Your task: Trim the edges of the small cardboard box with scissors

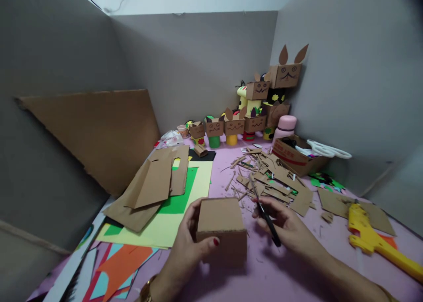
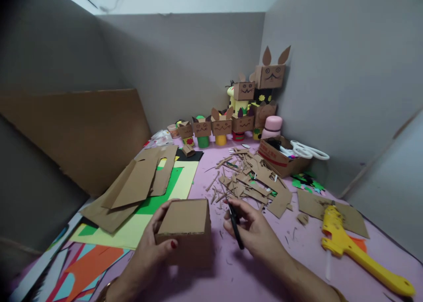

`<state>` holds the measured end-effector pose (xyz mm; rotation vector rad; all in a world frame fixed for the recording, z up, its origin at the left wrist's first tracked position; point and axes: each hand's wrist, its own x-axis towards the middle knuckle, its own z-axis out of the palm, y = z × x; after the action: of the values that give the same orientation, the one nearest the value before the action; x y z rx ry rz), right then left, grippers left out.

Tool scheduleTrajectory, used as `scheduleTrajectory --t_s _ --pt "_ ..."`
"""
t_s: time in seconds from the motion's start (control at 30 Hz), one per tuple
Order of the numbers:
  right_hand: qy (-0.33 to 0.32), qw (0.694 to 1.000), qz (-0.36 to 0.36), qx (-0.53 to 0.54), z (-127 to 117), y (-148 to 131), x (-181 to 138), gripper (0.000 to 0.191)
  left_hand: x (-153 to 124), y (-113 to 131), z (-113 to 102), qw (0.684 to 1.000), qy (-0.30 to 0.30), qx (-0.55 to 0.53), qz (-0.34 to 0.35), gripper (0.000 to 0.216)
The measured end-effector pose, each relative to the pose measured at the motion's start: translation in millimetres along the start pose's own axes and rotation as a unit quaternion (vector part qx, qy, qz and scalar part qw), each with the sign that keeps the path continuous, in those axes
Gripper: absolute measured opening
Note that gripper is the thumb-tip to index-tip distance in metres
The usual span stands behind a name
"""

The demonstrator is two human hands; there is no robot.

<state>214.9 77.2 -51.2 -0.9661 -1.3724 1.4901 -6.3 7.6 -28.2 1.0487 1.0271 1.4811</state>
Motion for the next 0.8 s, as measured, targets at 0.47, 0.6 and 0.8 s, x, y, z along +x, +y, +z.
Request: scheduleTrajectory --t_s 0.47,0.6,0.8 --pt "-0.045 0.998 0.046 0.021 25 -2 -16 0.068 -5 -25 -14 0.802 -0.055 0.428 0.412 0.083" --pt "-0.035 0.997 0.073 0.0 35 4 -17 0.059 -9 -26 -12 0.806 -0.041 0.419 0.415 0.082" --pt "0.038 0.998 0.003 -0.054 9 4 -6 0.043 -6 -26 -14 0.775 -0.011 0.457 0.436 0.075"
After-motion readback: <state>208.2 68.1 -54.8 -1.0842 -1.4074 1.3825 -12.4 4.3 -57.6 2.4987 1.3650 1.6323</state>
